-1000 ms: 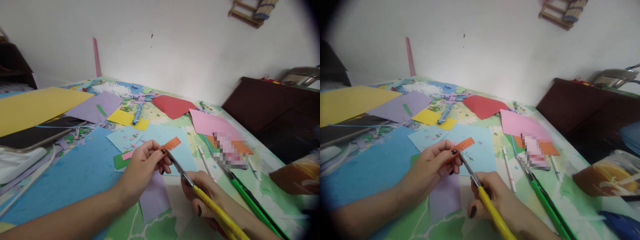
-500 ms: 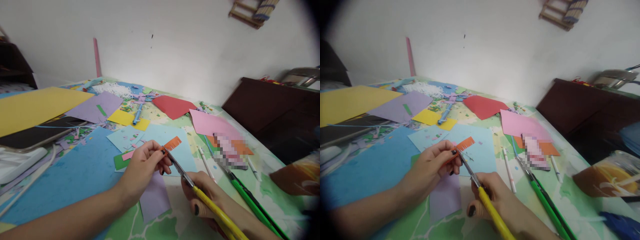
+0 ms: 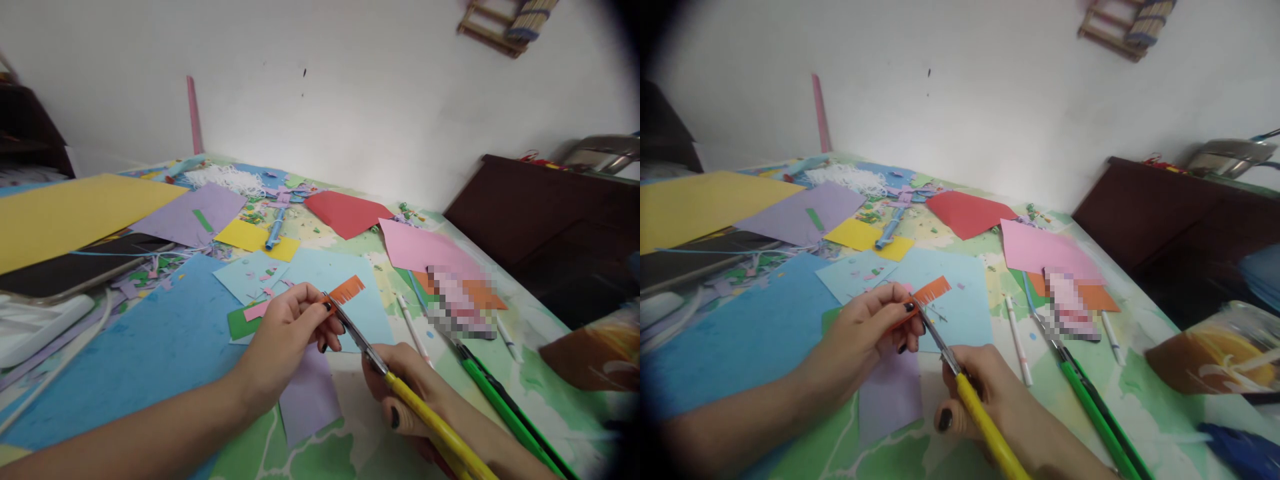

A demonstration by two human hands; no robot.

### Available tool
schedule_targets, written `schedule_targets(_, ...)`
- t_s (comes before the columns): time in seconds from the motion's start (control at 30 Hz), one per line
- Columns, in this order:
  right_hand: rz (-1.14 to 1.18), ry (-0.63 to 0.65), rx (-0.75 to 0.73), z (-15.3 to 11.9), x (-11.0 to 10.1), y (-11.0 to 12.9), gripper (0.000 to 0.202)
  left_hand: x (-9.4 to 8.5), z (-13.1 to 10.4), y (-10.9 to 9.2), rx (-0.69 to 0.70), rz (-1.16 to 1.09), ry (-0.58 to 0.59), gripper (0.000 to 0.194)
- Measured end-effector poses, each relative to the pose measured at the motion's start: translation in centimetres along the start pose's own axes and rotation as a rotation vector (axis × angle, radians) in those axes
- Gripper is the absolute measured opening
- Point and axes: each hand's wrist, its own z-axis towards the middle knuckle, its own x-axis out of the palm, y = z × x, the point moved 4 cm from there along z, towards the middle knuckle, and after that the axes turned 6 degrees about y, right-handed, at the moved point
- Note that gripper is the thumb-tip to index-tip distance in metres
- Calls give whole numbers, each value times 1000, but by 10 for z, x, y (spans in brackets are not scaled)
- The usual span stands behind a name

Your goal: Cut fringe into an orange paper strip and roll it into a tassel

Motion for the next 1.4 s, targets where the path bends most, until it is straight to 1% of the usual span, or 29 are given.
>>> schedule_targets(0.1, -11, -16, 0, 1, 0, 1, 48, 0, 1, 2, 0, -14, 6, 11)
schedule_targets(0.27, -70, 3, -62, 5, 0, 5, 49, -1, -1, 3, 7, -29, 5, 11)
schedule_targets(0.43, -71, -28, -62, 5, -1, 5, 47, -1, 0, 3, 3, -25, 2, 11)
schedule_targets(0.53, -55, -11, -67, 3, 0, 4, 46, -1, 0, 3, 4, -15, 6, 12)
schedule_targets(0.63, -9, 13, -33, 1, 2, 3, 45, 0, -1, 2, 1, -8, 6, 12)
schedule_targets(0.77, 4, 41, -34, 2, 3, 3, 50, 0, -1, -1, 3, -3, -6, 12)
schedule_targets(0.87, -15, 22, -64, 4, 1, 3, 55, -1, -2, -1, 17, -4, -7, 11)
schedule_targets(0.93, -17, 22, -72, 4, 0, 3, 56, -2, -1, 0, 22, -1, -7, 11)
schedule_targets(1.07, 30, 31, -37, 1, 2, 2, 53, -2, 0, 1, 30, 15, -7, 13)
schedule_targets(1.23, -16, 14, -24, 1, 2, 7, 52, -2, 1, 1, 22, 9, -16, 12)
schedule_targets(1.4, -24, 11, -66, 3, 1, 6, 51, -2, 0, 1, 22, 9, -14, 13)
